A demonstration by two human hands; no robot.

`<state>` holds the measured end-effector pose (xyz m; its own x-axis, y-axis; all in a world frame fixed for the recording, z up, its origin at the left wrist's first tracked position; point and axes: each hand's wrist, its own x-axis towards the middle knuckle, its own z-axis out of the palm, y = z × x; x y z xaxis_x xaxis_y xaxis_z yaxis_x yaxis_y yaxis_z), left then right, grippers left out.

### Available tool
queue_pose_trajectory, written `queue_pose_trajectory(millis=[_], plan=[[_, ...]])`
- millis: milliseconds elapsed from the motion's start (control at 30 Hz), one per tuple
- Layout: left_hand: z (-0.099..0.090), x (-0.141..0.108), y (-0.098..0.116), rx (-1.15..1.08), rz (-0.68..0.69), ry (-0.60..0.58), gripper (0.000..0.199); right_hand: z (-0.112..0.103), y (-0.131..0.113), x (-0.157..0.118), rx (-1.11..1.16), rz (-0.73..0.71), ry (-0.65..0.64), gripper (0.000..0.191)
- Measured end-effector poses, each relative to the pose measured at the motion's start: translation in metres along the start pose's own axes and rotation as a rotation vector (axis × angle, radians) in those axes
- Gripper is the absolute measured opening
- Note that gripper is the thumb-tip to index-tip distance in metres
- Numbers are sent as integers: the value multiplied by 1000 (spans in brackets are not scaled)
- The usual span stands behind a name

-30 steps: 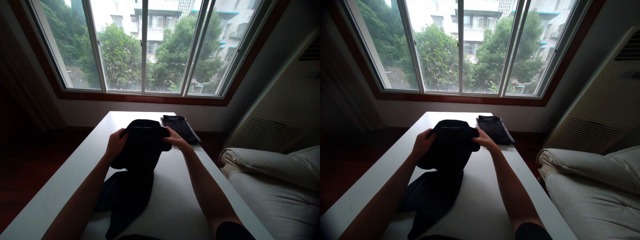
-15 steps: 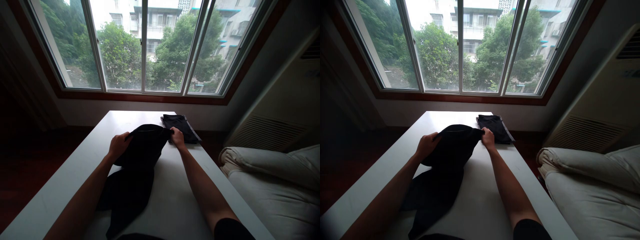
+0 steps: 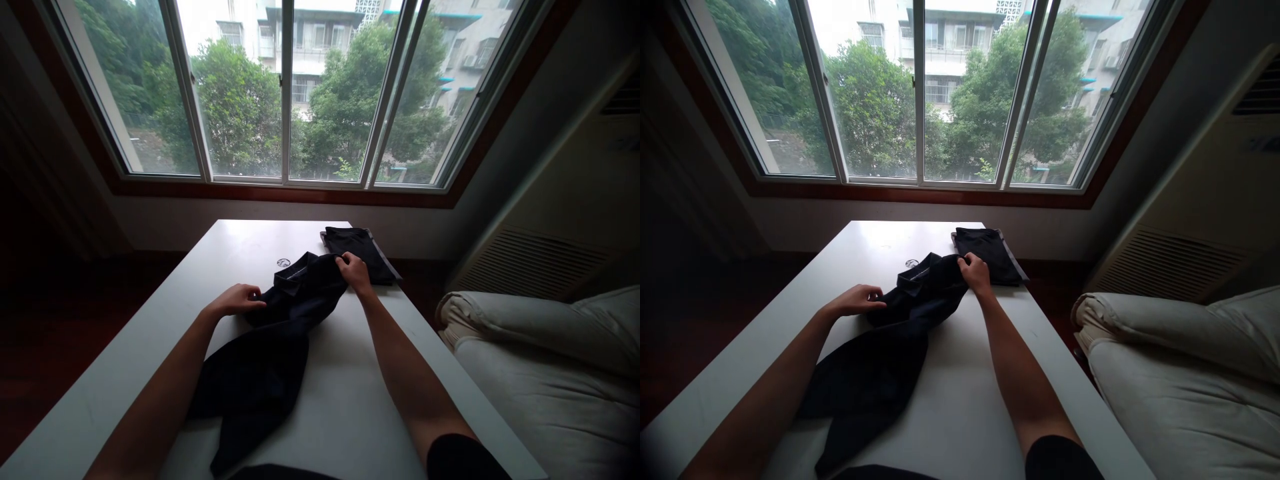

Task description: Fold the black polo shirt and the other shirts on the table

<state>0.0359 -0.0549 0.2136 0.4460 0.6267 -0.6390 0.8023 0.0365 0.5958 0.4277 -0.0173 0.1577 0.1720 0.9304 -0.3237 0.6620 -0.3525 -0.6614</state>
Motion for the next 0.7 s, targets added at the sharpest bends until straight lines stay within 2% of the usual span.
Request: queue_pose_trajectory(millis=[67, 133, 200, 267, 367, 433, 533, 633, 700], plan=[[4, 2, -13, 35, 53, -87, 39, 1, 2, 1, -9, -22, -21, 30], [9, 4, -23, 43, 92, -77, 29, 1, 2, 1, 22, -49, -39, 32], [13, 7, -30, -5, 66, 28, 25, -2, -1, 1, 82, -79, -47, 35], [15, 11, -34, -93, -12, 189, 26, -8, -6, 1, 168, -112, -35, 38], [3, 15, -38, -250, -92, 464, 27, -23, -19, 2, 309, -154, 3, 41], [-21, 17, -36, -305, -94, 639, 27, -37, -30, 5, 351, -183, 18, 43], [-82, 15, -17, -203, -59, 899, 27, -63, -52, 14, 272, -275, -13, 44], [-158, 3, 25, 55, 26, 1094, 31, -101, -83, 31, 87, -467, -28, 39], [-204, -14, 64, 270, 79, 1156, 38, -135, -105, 45, -47, -625, 93, 35]])
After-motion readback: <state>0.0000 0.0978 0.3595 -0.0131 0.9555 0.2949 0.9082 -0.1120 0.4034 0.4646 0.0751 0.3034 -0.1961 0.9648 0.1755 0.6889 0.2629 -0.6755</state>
